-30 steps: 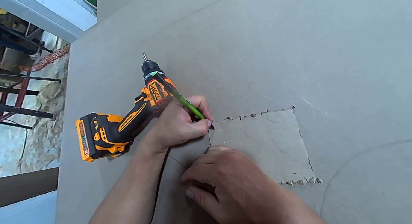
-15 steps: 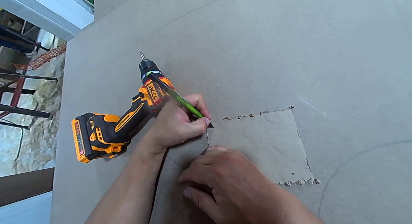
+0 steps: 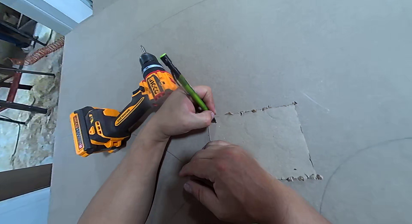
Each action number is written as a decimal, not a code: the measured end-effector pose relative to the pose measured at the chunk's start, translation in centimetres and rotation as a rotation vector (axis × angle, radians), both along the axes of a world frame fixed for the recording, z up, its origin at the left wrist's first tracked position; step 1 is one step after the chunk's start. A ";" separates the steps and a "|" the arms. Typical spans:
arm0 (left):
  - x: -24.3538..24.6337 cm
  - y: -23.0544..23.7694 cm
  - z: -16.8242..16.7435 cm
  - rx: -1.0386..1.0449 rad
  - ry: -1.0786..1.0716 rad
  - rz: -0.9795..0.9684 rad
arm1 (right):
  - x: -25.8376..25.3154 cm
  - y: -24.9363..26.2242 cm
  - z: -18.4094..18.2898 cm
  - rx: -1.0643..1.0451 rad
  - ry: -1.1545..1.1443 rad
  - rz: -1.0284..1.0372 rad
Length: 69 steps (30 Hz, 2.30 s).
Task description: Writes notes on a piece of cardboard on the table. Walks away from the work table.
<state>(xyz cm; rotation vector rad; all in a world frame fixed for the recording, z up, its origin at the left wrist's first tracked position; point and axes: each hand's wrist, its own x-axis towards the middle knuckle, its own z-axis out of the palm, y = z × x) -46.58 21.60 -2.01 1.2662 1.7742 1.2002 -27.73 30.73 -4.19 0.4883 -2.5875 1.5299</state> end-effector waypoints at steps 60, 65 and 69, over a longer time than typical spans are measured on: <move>1.6 0.5 0.2 -0.064 0.068 0.067 | 0.0 0.0 0.2 0.002 -0.017 0.001; 1.4 0.3 0.0 -0.017 -0.012 0.073 | -0.1 0.1 0.1 -0.003 -0.008 0.003; 1.7 0.6 -0.1 -0.006 0.025 0.113 | 0.0 0.1 0.1 -0.003 -0.010 -0.004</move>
